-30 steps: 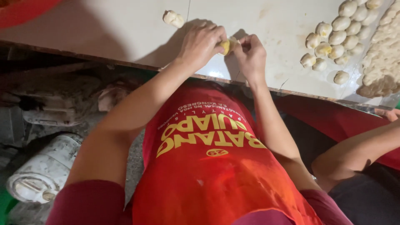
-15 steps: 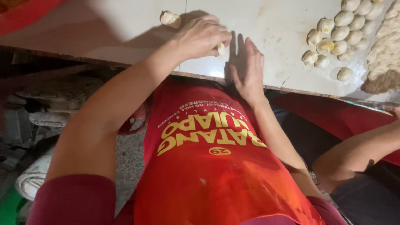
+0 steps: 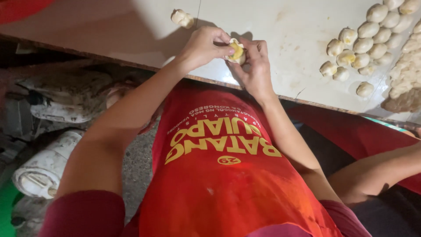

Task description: Filling and rolling small dough balls on a bakery table

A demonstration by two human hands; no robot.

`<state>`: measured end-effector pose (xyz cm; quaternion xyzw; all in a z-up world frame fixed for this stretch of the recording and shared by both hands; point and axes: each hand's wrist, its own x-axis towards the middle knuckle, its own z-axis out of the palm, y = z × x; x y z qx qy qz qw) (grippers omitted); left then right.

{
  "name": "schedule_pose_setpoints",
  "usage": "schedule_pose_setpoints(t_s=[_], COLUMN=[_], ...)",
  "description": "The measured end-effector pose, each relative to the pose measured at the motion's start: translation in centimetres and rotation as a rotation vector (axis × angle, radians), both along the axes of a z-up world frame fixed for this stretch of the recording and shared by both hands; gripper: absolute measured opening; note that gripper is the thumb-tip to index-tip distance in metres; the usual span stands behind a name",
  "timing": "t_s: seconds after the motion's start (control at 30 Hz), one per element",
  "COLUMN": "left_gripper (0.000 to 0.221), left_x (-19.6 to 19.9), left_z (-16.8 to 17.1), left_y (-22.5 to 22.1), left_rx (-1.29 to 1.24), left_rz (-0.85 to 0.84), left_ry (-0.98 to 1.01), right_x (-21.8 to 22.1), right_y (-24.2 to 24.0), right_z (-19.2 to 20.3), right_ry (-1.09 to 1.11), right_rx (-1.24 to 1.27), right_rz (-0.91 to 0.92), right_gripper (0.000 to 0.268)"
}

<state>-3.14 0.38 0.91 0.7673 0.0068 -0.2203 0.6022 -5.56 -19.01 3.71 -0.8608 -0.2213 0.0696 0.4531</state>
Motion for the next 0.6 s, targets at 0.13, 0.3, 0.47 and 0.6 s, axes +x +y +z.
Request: schedule_pose_setpoints(t_s=[0.13, 0.3, 0.47, 0.6], left_gripper=[0.026, 0.012, 0.017, 0.057], left_x=[0.1, 0.7, 0.6, -0.2], left_z=[0.0, 1.0, 2.1, 0.0], left_y=[-2.1, -4.6, -2.9, -1.7], left_rx=[0.148, 0.419, 0.518, 0.622], left_rz=[0.085, 0.035, -0.258, -0.302], left_ry=[0.072, -0.010, -0.055, -0.295], right_x=[0.7, 2.0, 3.7, 1.3], right_y=[-0.9, -1.2, -0.9, -2.5], right_z=[-1.8, -2.0, 3.6, 1.6], right_ry=[-0.012, -0.073, -0.184, 0.110], right_rx=[-0.124, -0.159, -0.177, -0.304], right_rz=[0.032, 0.014, 0.311, 0.102], right_gripper=[0.059, 0.038, 0.010, 0.078])
